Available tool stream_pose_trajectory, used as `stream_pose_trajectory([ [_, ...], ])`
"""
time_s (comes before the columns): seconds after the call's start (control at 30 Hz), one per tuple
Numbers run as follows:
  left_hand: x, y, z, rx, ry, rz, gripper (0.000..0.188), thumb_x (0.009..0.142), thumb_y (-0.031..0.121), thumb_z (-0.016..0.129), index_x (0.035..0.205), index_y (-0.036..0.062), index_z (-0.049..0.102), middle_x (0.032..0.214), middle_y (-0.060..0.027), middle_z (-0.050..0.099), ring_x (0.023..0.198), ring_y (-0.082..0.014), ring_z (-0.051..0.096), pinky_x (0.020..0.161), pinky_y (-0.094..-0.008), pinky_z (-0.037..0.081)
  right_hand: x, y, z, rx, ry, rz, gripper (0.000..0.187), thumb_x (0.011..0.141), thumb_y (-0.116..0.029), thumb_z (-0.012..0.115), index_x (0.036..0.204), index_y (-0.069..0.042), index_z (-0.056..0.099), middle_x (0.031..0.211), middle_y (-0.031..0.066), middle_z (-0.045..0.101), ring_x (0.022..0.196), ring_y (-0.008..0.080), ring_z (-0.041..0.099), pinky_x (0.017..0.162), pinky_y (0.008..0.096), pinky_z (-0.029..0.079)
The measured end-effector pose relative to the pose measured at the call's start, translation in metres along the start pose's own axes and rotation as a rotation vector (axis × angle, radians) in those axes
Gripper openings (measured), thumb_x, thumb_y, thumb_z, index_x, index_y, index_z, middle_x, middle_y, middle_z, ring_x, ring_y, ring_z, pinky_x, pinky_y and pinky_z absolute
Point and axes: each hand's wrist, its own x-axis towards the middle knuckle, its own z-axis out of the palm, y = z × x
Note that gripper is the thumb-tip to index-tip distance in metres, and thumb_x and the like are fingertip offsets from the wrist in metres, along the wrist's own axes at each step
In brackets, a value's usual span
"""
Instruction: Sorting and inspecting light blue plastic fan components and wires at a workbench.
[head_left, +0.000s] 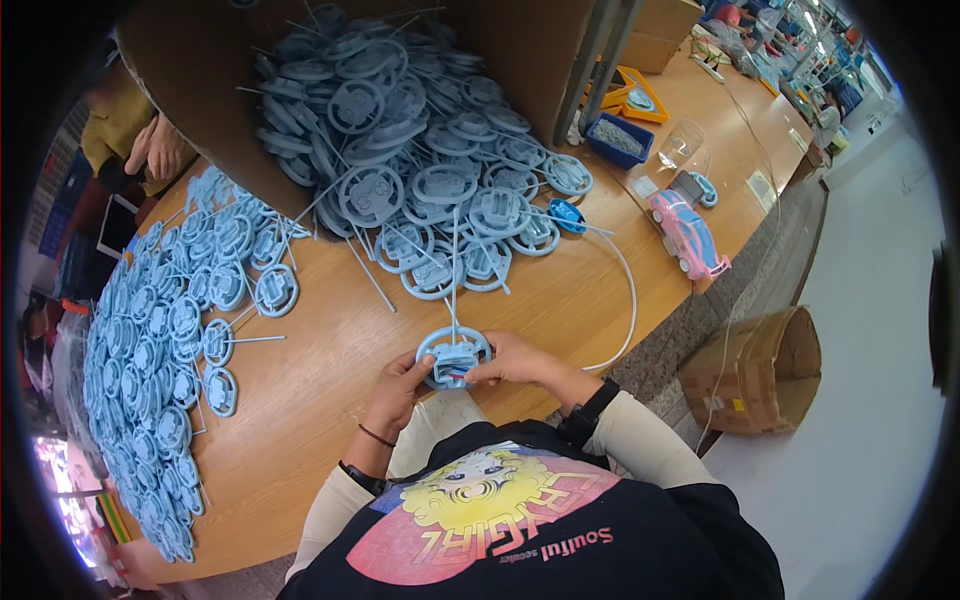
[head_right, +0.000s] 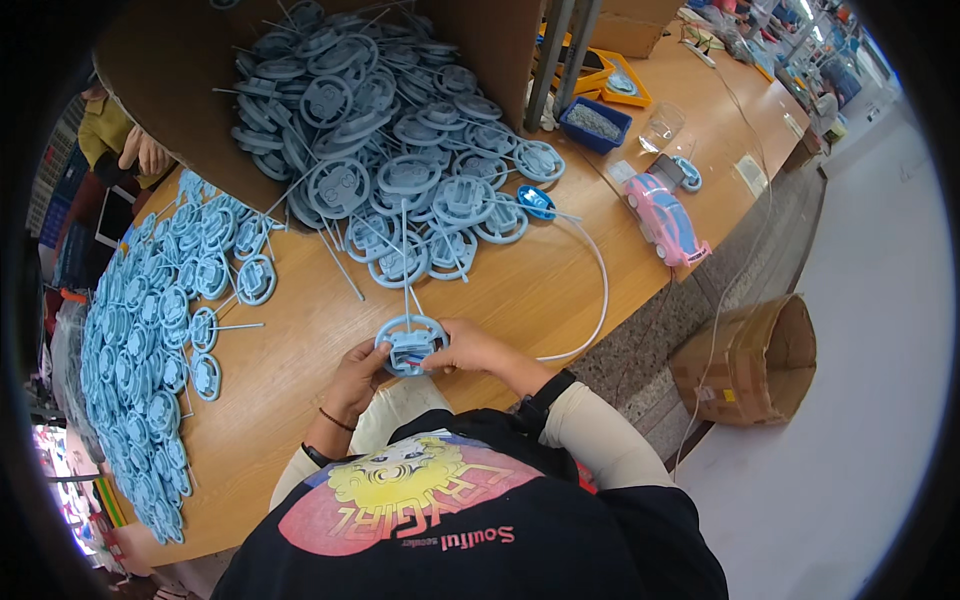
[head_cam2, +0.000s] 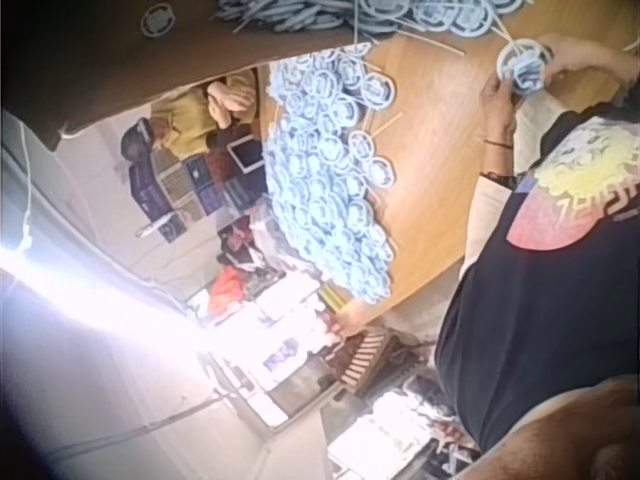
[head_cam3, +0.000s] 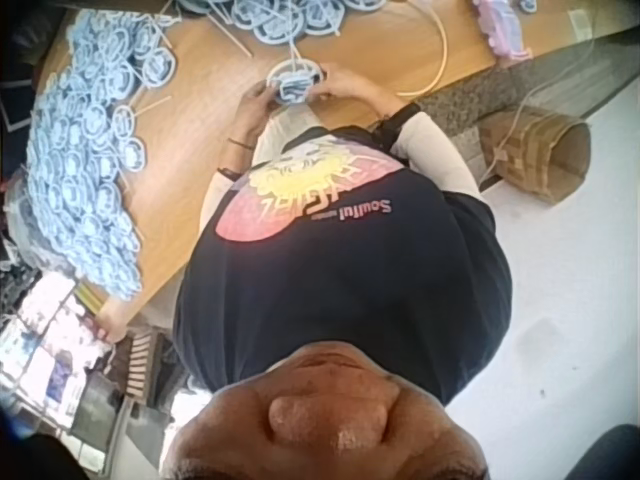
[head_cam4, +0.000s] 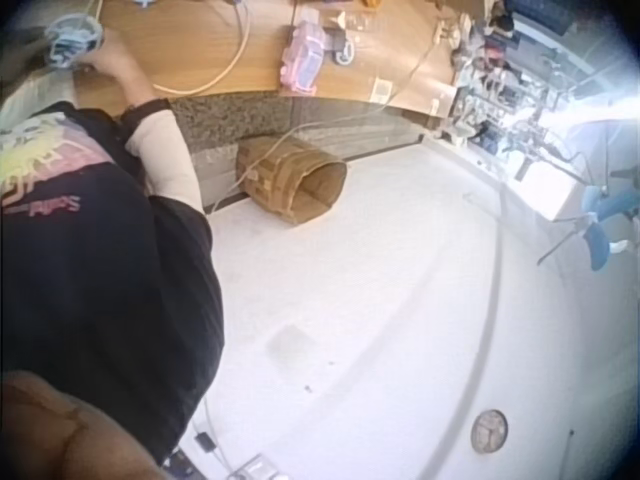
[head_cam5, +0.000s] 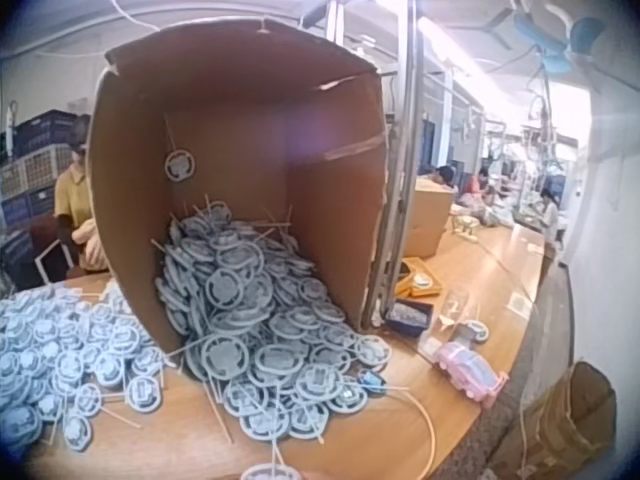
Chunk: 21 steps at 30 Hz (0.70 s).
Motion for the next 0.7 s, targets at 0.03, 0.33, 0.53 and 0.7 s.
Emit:
stream_pose_trajectory([
  [0.03,0.001,-0.002,-0.001,-0.001,-0.001,-0.003,0.030,0.087,0.021,0.056,0.108,-0.0005,0.054,0.095,-0.0072,0.061,0.086,-0.0160,0.060,0.079,-0.0325,0.050,0.001,0.001,-0.001,0.014,-0.024,0.013,0.037,0.066,-0.015,0.075,0.096,-0.003,0.058,0.073,0.0030,0.060,0.056,0.0102,0.052,0.049,0.0232,0.042],
  [0.33,-0.001,-0.003,-0.001,-0.016,-0.075,-0.072,0.031,0.089,0.023,0.053,0.110,0.0012,0.053,0.099,-0.0076,0.060,0.088,-0.0168,0.060,0.080,-0.0345,0.050,-0.009,0.000,-0.002,0.033,-0.105,0.008,0.037,0.068,-0.018,0.074,0.098,-0.004,0.057,0.071,-0.0021,0.056,0.052,0.0062,0.048,0.045,0.0196,0.037],
  [0.53,0.002,-0.003,0.002,0.002,0.002,-0.028,0.028,0.088,0.024,0.054,0.105,0.0015,0.056,0.092,-0.0048,0.060,0.080,-0.0142,0.059,0.076,-0.0318,0.051,-0.013,-0.008,-0.010,-0.011,0.001,0.114,0.063,0.067,-0.021,0.076,0.117,-0.003,0.043,0.080,0.0049,0.060,0.052,0.0098,0.053,0.045,0.0202,0.041],
  [0.7,0.004,-0.008,-0.003,0.033,0.008,-0.030,0.027,0.089,0.023,0.052,0.107,0.0032,0.056,0.092,-0.0051,0.061,0.080,-0.0162,0.061,0.073,-0.0328,0.052,-0.018,-0.025,-0.016,-0.298,0.085,0.209,0.086,0.064,-0.025,0.078,0.130,0.000,0.028,0.086,0.0139,0.060,0.047,0.0132,0.053,0.042,0.0229,0.042],
])
